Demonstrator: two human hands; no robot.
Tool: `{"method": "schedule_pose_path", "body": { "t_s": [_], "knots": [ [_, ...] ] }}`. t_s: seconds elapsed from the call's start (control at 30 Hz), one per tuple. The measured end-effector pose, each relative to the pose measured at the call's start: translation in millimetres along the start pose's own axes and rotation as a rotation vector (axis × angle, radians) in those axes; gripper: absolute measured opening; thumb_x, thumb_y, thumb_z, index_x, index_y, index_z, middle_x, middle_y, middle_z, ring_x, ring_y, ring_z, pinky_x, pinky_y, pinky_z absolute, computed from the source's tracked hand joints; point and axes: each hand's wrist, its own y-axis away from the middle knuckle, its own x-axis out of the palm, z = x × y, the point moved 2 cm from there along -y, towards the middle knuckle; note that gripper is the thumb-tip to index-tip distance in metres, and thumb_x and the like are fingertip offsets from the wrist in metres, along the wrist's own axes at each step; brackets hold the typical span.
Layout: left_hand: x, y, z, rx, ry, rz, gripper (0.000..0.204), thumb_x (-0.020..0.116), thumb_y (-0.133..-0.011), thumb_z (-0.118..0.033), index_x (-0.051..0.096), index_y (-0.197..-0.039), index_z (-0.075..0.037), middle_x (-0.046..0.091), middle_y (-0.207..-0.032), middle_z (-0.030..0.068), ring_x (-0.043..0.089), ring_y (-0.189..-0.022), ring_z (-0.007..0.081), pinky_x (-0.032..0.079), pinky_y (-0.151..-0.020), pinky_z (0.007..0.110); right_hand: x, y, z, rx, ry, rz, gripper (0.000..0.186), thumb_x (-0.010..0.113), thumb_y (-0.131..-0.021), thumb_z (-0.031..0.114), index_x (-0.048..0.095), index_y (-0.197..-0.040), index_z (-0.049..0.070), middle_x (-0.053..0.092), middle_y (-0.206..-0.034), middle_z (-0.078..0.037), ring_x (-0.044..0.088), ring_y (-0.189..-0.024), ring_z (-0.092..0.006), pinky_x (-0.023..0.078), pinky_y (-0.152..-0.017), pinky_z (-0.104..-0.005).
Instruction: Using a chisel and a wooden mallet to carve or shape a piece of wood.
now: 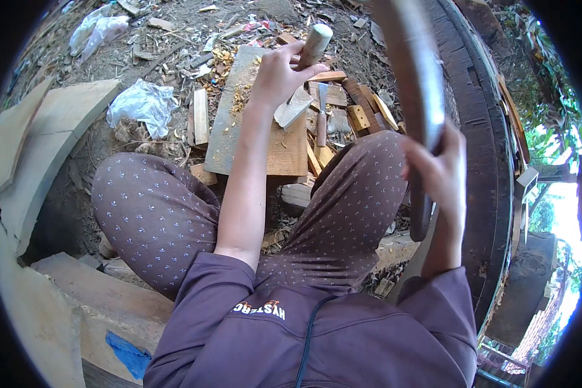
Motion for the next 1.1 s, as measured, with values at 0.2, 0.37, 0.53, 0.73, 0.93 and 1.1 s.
{"method": "schedule_pose_path", "body": {
  "t_s": [0.2,0.37,0.53,0.73,0.93,1.1],
  "knots": [
    [0,3,7,0.011,-0.057,0.004,0.050,0.082,-0.074,-0.035,0.067,-0.110,-0.004,0.072,-0.090,0.0131,0.071,-0.085,0.0208,0.059,-0.078,0.033,-14,-7,23,-0.046,0.105,0.039,0.038,0.070,-0.071,0.012,0.062,-0.105,-0.004,0.061,-0.068,-0.005,0.056,-0.048,-0.0087,0.045,-0.045,-0.0234],
    [3,-2,-3,0.028,-0.003,-0.002,0.050,0.082,-0.074,-0.035,0.067,-0.110,-0.003,0.071,-0.090,0.0139,0.071,-0.086,0.0211,0.059,-0.078,0.034,-18,10,25,-0.116,-0.120,-0.134,0.033,0.074,-0.074,0.014,0.060,-0.098,-0.005,0.061,-0.067,-0.005,0.056,-0.049,-0.0106,0.045,-0.045,-0.0247],
    [4,2,3,-0.019,-0.006,0.034,0.055,0.081,-0.074,-0.037,0.065,-0.115,-0.005,0.072,-0.095,0.0132,0.071,-0.087,0.0232,0.058,-0.081,0.036,12,-11,-7,-0.006,0.146,0.151,0.044,0.070,-0.075,0.018,0.061,-0.112,-0.003,0.063,-0.068,-0.009,0.060,-0.050,-0.0118,0.048,-0.047,-0.0272],
    [-3,-3,4,-0.008,-0.048,0.033,0.054,0.080,-0.074,-0.039,0.066,-0.111,-0.002,0.071,-0.094,0.0150,0.071,-0.086,0.0229,0.059,-0.077,0.036,-10,-5,17,-0.145,0.098,-0.193,0.045,0.075,-0.074,0.020,0.062,-0.109,-0.006,0.065,-0.073,-0.009,0.060,-0.052,-0.0116,0.050,-0.047,-0.0252],
    [-5,-1,9,-0.026,-0.035,0.010,0.051,0.081,-0.074,-0.038,0.067,-0.108,-0.002,0.072,-0.091,0.0114,0.071,-0.084,0.0206,0.058,-0.075,0.033,26,1,-8,-0.076,0.276,-0.005,0.047,0.070,-0.074,0.019,0.060,-0.114,-0.004,0.069,-0.081,-0.016,0.068,-0.072,-0.0195,0.052,-0.070,-0.0329],
    [3,0,9,0.032,-0.041,0.007,0.053,0.081,-0.074,-0.037,0.066,-0.111,-0.002,0.072,-0.093,0.0156,0.072,-0.085,0.0230,0.058,-0.077,0.033,8,1,11,-0.137,0.244,-0.065,0.046,0.073,-0.073,0.020,0.062,-0.111,-0.003,0.067,-0.074,-0.012,0.065,-0.062,-0.0157,0.051,-0.060,-0.0312]
  ]
}}
